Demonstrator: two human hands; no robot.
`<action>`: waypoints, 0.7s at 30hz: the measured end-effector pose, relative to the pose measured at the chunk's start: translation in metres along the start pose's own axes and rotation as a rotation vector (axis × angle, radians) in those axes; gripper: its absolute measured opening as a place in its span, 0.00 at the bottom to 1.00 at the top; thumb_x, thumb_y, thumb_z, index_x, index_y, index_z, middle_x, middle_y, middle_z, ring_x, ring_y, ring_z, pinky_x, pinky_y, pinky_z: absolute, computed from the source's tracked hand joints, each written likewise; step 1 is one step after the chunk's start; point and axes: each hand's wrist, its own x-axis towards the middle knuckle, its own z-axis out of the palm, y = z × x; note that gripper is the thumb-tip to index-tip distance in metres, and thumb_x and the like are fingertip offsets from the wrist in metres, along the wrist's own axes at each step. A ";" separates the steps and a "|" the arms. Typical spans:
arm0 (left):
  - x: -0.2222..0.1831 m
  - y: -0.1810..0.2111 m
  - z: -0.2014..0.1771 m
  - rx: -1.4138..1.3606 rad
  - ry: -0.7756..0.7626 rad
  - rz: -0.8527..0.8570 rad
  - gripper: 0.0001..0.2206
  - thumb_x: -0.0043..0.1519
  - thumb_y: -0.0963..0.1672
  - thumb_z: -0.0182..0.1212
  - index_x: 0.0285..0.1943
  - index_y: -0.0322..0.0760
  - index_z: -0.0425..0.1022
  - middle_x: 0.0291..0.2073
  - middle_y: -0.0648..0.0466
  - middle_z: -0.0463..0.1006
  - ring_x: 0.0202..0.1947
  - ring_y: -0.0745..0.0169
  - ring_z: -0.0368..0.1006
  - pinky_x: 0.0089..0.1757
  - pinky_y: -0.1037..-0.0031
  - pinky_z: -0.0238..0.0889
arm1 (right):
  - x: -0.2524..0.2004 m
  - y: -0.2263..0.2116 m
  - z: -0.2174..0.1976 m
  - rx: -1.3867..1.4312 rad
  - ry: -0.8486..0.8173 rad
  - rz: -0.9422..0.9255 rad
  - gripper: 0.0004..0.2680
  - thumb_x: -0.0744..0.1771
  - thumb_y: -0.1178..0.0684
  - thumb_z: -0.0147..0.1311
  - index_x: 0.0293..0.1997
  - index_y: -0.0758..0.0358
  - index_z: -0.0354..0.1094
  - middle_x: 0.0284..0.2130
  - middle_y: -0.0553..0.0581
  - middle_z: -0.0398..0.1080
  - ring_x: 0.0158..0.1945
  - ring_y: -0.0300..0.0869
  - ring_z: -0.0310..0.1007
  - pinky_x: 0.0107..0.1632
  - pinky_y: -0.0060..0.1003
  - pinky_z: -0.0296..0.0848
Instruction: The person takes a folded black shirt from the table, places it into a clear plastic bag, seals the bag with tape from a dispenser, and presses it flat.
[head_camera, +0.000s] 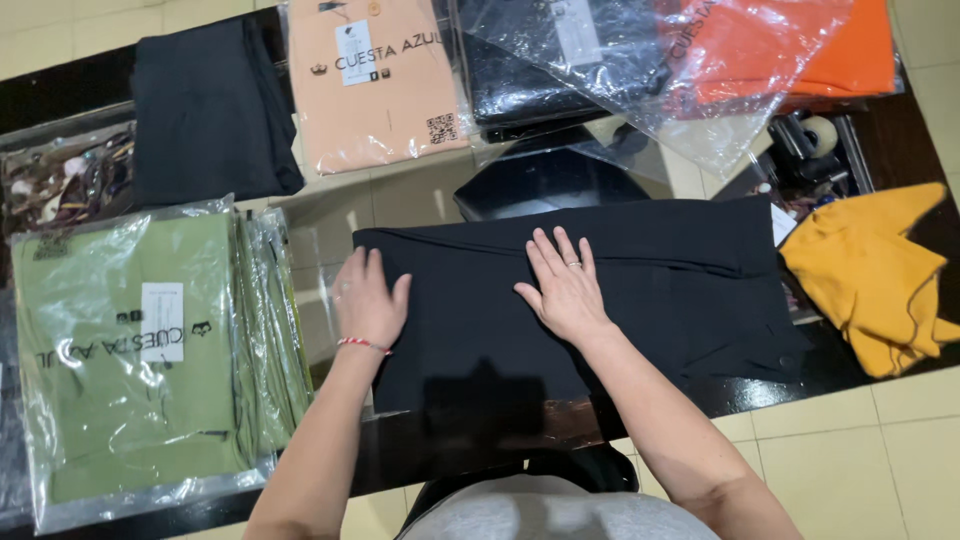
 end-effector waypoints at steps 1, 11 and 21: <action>-0.005 -0.011 0.002 -0.113 0.056 -0.094 0.30 0.64 0.54 0.59 0.71 0.34 0.66 0.66 0.39 0.65 0.68 0.39 0.61 0.61 0.45 0.53 | 0.000 -0.001 0.000 -0.005 0.002 -0.001 0.27 0.70 0.31 0.41 0.74 0.57 0.54 0.76 0.56 0.48 0.79 0.54 0.38 0.75 0.63 0.35; -0.020 -0.014 -0.064 -1.013 -0.529 -0.683 0.20 0.66 0.46 0.57 0.64 0.30 0.73 0.56 0.43 0.80 0.51 0.49 0.77 0.53 0.63 0.71 | 0.000 -0.024 -0.017 -0.002 0.187 -0.038 0.25 0.69 0.34 0.49 0.72 0.55 0.59 0.70 0.60 0.58 0.75 0.61 0.49 0.70 0.66 0.48; -0.018 0.095 -0.150 -1.565 -0.272 -0.478 0.13 0.64 0.40 0.57 0.57 0.29 0.70 0.46 0.43 0.78 0.44 0.52 0.74 0.46 0.64 0.72 | -0.004 -0.041 0.002 0.283 0.171 -0.075 0.22 0.72 0.41 0.43 0.73 0.60 0.54 0.68 0.58 0.62 0.75 0.58 0.51 0.74 0.61 0.39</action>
